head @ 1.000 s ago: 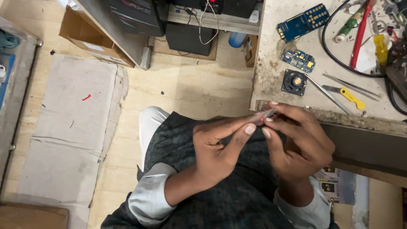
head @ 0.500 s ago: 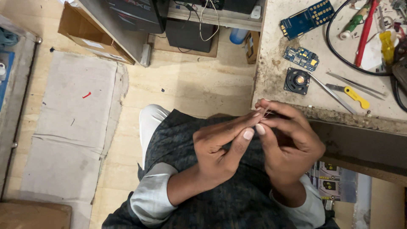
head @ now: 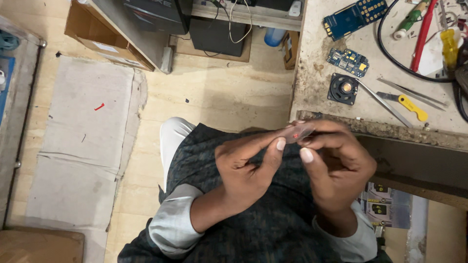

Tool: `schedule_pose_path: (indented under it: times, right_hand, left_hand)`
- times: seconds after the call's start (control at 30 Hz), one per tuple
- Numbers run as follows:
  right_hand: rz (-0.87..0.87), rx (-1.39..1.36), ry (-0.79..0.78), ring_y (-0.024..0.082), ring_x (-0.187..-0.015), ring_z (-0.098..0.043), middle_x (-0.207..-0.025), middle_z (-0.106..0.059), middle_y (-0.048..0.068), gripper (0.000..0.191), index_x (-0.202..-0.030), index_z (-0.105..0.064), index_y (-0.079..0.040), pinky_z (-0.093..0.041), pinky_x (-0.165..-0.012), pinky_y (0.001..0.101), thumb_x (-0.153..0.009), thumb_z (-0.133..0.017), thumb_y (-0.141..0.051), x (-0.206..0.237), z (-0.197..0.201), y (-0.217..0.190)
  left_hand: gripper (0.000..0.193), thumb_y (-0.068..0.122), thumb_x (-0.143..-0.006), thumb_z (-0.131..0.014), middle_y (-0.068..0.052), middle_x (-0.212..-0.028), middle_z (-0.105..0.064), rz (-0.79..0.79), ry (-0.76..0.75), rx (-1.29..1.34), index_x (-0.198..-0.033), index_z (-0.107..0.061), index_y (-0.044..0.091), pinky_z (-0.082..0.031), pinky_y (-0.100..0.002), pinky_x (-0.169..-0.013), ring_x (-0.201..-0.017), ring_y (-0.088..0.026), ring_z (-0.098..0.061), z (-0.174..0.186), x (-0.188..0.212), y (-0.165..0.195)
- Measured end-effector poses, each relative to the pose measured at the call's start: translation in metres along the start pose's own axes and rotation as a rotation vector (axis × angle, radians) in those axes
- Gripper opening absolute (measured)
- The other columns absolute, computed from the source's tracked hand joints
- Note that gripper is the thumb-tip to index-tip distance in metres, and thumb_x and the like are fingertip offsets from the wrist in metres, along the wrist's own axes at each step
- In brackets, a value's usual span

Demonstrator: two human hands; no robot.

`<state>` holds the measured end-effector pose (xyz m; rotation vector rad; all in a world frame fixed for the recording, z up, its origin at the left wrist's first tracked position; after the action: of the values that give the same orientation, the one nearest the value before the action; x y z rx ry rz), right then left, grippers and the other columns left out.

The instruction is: The person sits at a repair bench and assembles a small camera module. They use tweezers to handle a tiny component, peel a protective film from a small transparent lens dome, press the dome onto the module, and place the assembled part on the workbench next to a small fan and circuit boards.

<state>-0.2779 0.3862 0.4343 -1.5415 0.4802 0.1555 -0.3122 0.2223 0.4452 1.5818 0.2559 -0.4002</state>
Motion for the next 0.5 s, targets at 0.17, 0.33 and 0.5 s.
schedule_pose_path:
  times: [0.17,0.33,0.5]
  right_hand:
    - [0.071,0.237,0.095,0.021,-0.105,-0.071,-0.121,-0.069,0.019,0.021,-0.114,-0.065,0.007,-0.058,-0.089,0.0267,-0.096,-0.075,0.005,0.001,0.008,-0.002]
    - [0.286,0.456,0.046,0.023,-0.094,-0.073,-0.103,-0.072,0.02,0.025,-0.117,-0.069,0.006,-0.058,-0.085,0.028,-0.095,-0.079,0.009,-0.007,0.003,-0.017]
    - [0.27,0.366,0.078,0.023,-0.088,-0.073,-0.098,-0.071,0.02,0.027,-0.111,-0.067,0.007,-0.059,-0.083,0.0303,-0.087,-0.078,0.007,-0.016,0.002,-0.022]
  left_hand:
    - [0.016,0.003,-0.105,-0.066,-0.012,-0.103,-0.08,0.064,0.0,0.069,-0.117,-0.074,-0.003,-0.063,-0.025,-0.086,-0.094,-0.015,-0.079,-0.002,0.002,-0.004]
    - [0.017,0.004,-0.107,-0.064,-0.012,-0.101,-0.08,0.155,-0.006,0.151,-0.117,-0.074,-0.005,-0.063,-0.024,-0.087,-0.093,-0.014,-0.078,-0.004,0.004,-0.01]
    - [0.018,0.005,-0.107,-0.063,-0.013,-0.103,-0.079,0.236,-0.038,0.241,-0.117,-0.073,-0.006,-0.064,-0.025,-0.086,-0.094,-0.015,-0.078,-0.006,0.007,-0.013]
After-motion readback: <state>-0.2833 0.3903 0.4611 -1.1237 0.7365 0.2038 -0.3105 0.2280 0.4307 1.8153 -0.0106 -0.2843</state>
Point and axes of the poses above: each hand's wrist, its own x-axis away from the middle knuckle, its own z-axis out of the back of the hand, y = z × x, the point moved 7 cm from there along -x, towards the middle knuckle
